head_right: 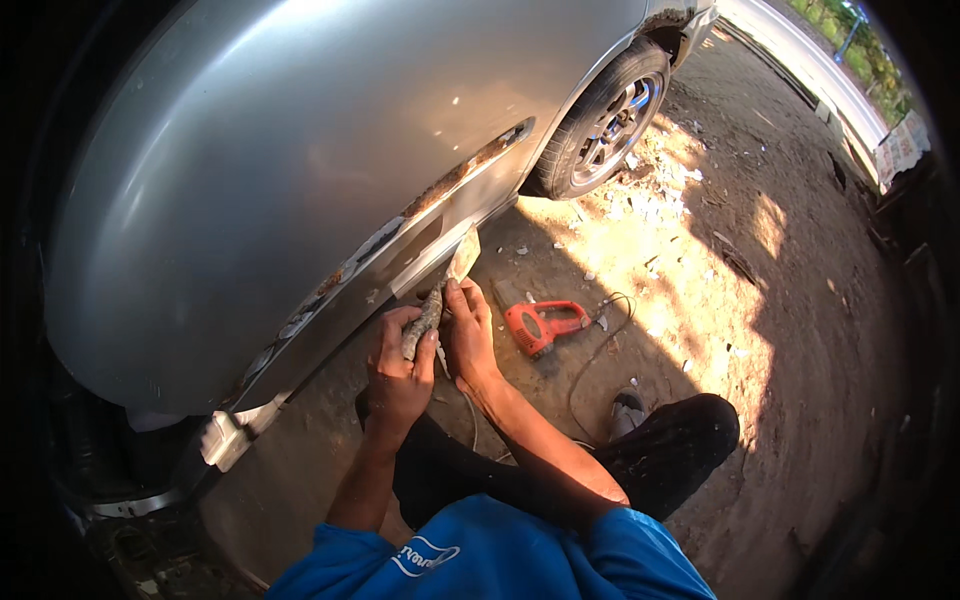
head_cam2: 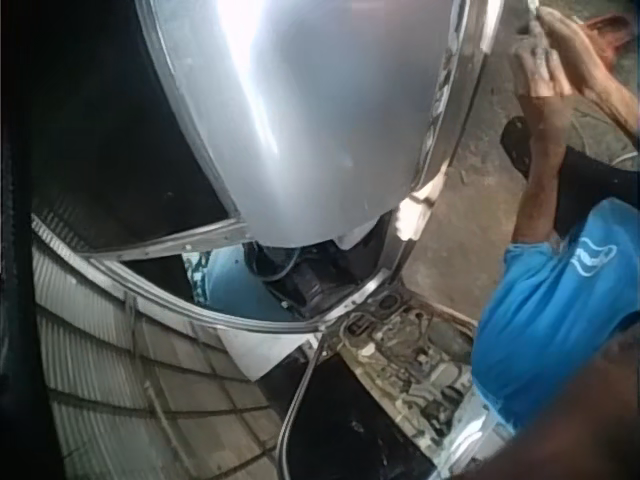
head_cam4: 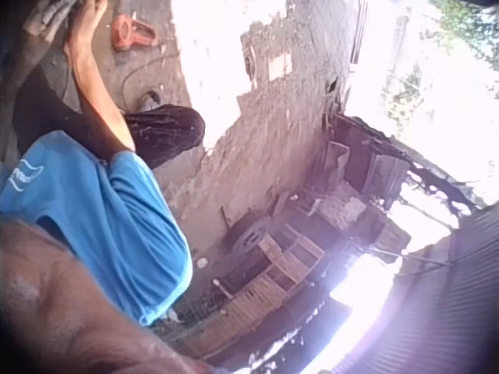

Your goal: Using a heat gun and scraper to repair damage on a car's side panel.

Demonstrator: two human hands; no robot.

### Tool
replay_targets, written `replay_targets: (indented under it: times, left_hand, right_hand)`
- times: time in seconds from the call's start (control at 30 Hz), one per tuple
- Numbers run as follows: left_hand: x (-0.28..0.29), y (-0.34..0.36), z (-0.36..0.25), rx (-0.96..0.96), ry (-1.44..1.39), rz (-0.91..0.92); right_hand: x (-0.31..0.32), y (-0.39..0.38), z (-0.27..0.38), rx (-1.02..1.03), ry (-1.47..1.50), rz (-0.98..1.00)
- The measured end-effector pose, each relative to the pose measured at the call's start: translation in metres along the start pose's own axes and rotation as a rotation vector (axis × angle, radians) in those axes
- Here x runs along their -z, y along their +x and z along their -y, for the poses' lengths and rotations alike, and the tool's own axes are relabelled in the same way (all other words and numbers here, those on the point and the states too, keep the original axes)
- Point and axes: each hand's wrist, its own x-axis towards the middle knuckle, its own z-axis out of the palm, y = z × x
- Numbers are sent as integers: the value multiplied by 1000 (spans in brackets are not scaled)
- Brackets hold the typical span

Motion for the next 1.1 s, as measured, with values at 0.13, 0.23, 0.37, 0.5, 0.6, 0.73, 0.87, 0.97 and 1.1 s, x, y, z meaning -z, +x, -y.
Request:
replay_targets:
  times: [0.13, 0.23, 0.37, 0.5, 0.6, 0.73, 0.87, 0.97, 1.1]
  left_hand:
    - [35, 14, -3, -171, 1, 261]
    - [100, 59, -19, -417, 224, 178]
    - [197, 135, -52, -726, 616, -451]
    - [222, 198, -38, -782, 777, -675]
    - [222, 217, -36, -784, 859, -719]
    - [215, 226, -24, -712, 1052, -719]
    - [219, 225, -27, -697, 1165, -729]
    - [230, 229, -23, -693, 1229, -678]
    - [229, 226, -21, -673, 1320, -651]
  right_hand:
    - [-20, 4, 6, 77, -135, -53]
    - [-27, 13, 11, 155, -249, -253]
    - [-30, 23, 11, 187, -466, -288]
    - [-28, 25, -13, 243, -434, -253]
    - [-35, 22, -24, 203, -285, -211]
    - [-42, 22, -23, 213, -212, -193]
    - [-46, 21, -14, 155, -143, -195]
    - [-37, 24, -6, 144, -160, -182]
    - [-23, 9, -4, 72, -341, -125]
